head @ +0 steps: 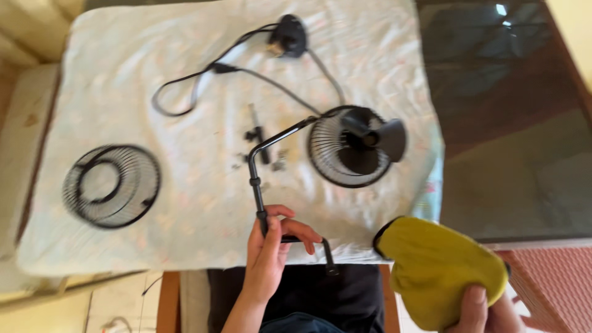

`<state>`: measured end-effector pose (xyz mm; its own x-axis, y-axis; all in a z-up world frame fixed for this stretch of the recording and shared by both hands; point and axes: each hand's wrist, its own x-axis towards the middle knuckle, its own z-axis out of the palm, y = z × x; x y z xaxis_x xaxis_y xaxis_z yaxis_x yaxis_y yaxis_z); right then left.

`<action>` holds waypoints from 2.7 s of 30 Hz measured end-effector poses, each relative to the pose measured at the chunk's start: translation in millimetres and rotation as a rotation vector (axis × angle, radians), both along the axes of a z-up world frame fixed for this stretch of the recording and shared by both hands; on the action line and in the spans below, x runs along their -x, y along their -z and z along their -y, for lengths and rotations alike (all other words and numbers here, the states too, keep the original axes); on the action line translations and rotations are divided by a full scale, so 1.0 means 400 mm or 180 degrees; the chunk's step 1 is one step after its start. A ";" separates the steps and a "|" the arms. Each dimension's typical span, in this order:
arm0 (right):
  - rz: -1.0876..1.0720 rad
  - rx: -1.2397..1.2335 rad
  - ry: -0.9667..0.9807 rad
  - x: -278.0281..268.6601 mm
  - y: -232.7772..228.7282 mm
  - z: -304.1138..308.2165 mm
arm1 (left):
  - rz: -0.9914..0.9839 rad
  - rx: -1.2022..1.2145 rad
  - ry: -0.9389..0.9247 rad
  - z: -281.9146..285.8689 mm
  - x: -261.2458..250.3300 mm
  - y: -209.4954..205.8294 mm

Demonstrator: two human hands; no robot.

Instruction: The person uses a screwdriver to remove screws from the front grill and neck assembly of a small electric fan. They separate the grill from the neck, place the screws and washers on the table, and then wipe the neck and grill with a yellow cloth.

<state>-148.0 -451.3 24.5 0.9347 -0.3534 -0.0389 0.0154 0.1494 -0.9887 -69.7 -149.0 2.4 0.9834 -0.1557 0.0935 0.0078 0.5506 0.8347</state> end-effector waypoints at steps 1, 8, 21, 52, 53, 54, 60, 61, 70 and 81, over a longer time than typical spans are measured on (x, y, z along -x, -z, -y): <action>0.0796 0.1455 0.0252 -0.002 0.020 -0.037 | 0.0011 -0.0011 -0.0092 -0.015 0.009 -0.005; 0.0120 -0.0125 0.0171 0.077 0.212 -0.256 | -0.0302 0.0388 -0.0290 -0.089 0.064 -0.034; 0.0504 -0.0393 -0.1959 -0.063 0.090 -0.441 | -0.0029 0.0733 -0.0672 -0.195 0.118 -0.023; 0.0400 -0.0367 -0.1490 0.005 0.136 -0.543 | -0.0095 0.1285 -0.1144 -0.180 0.232 -0.023; 0.0400 -0.0289 -0.1478 0.006 0.140 -0.546 | -0.0120 0.1294 -0.1185 -0.180 0.232 -0.024; 0.0398 -0.0209 -0.1470 0.007 0.143 -0.549 | -0.0145 0.1304 -0.1230 -0.180 0.232 -0.024; 0.0486 -0.0085 -0.1297 0.015 0.132 -0.557 | -0.0043 0.1306 -0.1102 -0.186 0.231 -0.018; 0.0500 -0.0068 -0.1271 0.015 0.127 -0.558 | -0.0005 0.1210 -0.1140 -0.187 0.233 -0.015; 0.0529 -0.0341 -0.1235 -0.002 0.080 -0.556 | 0.0038 0.1103 -0.0997 -0.187 0.242 0.004; 0.0491 -0.0122 -0.1528 0.029 0.114 -0.569 | -0.0247 0.1413 -0.1132 -0.204 0.264 -0.050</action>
<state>-159.8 -223.7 -20.9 0.9873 0.1165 0.1079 0.0815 0.2116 -0.9740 -175.3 -67.3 22.4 0.9747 0.2236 -0.0001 -0.1900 0.8283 0.5272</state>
